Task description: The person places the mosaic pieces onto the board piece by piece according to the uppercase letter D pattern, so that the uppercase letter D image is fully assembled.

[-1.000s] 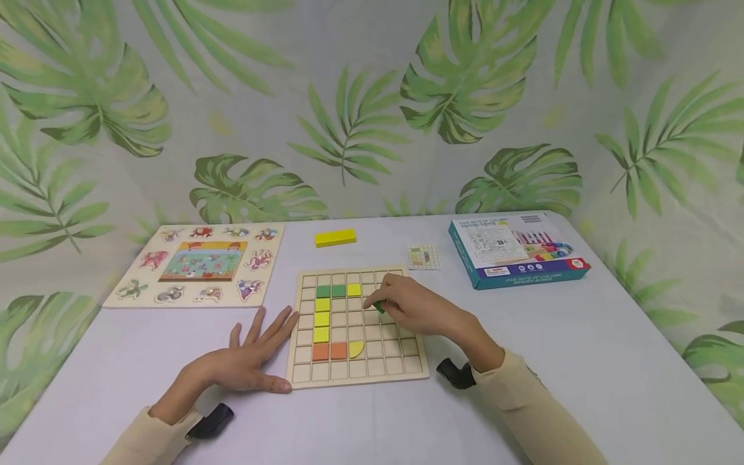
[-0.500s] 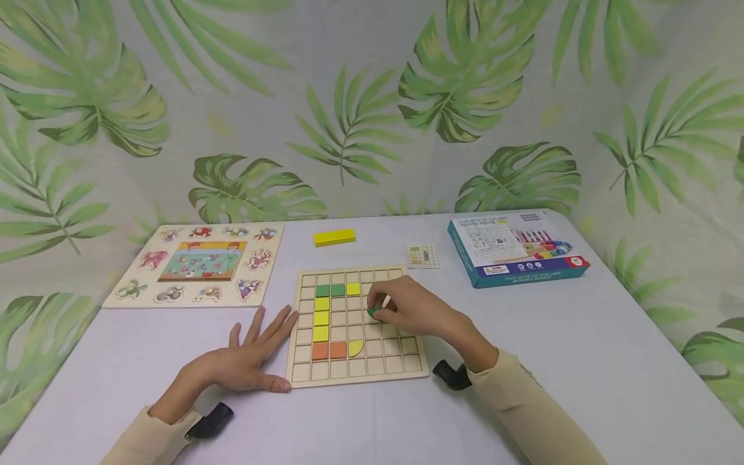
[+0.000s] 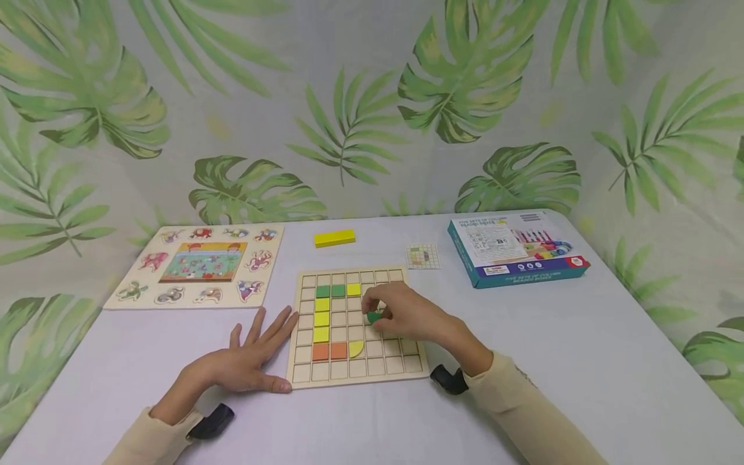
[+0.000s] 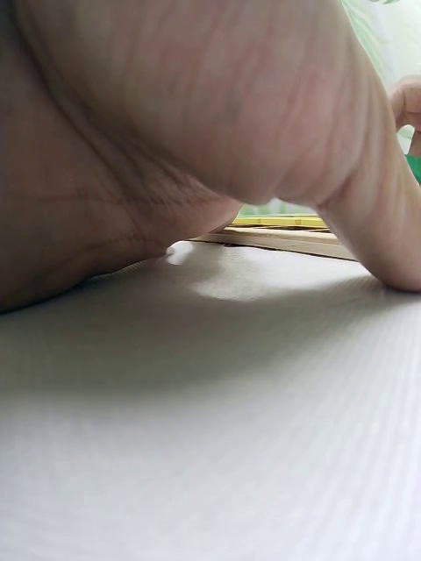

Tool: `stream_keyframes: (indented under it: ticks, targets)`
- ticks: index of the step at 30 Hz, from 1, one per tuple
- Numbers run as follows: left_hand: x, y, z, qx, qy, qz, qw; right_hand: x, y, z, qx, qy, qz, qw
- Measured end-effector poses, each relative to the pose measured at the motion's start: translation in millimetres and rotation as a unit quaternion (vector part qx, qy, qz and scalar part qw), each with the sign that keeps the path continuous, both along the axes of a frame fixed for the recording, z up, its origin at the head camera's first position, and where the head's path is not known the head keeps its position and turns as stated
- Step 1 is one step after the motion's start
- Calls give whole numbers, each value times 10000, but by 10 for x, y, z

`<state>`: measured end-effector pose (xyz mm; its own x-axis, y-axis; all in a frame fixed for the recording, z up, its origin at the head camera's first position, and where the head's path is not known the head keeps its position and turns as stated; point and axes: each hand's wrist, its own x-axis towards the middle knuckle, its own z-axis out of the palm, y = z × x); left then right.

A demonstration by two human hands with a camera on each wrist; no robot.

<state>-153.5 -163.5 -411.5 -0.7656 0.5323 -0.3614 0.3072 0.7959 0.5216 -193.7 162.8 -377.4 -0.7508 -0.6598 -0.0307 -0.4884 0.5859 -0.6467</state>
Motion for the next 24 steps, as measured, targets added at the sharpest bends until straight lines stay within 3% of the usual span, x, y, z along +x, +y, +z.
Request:
stream_keyframes:
  ticks: [16,24]
  targets:
    - [12,-1,10,-11,-31,10,10000,0,1,-24,-41,357,222,9991]
    - [5,-8,7,85,-12,-19,10000,-5,-10,-42,65,281,258,9993]
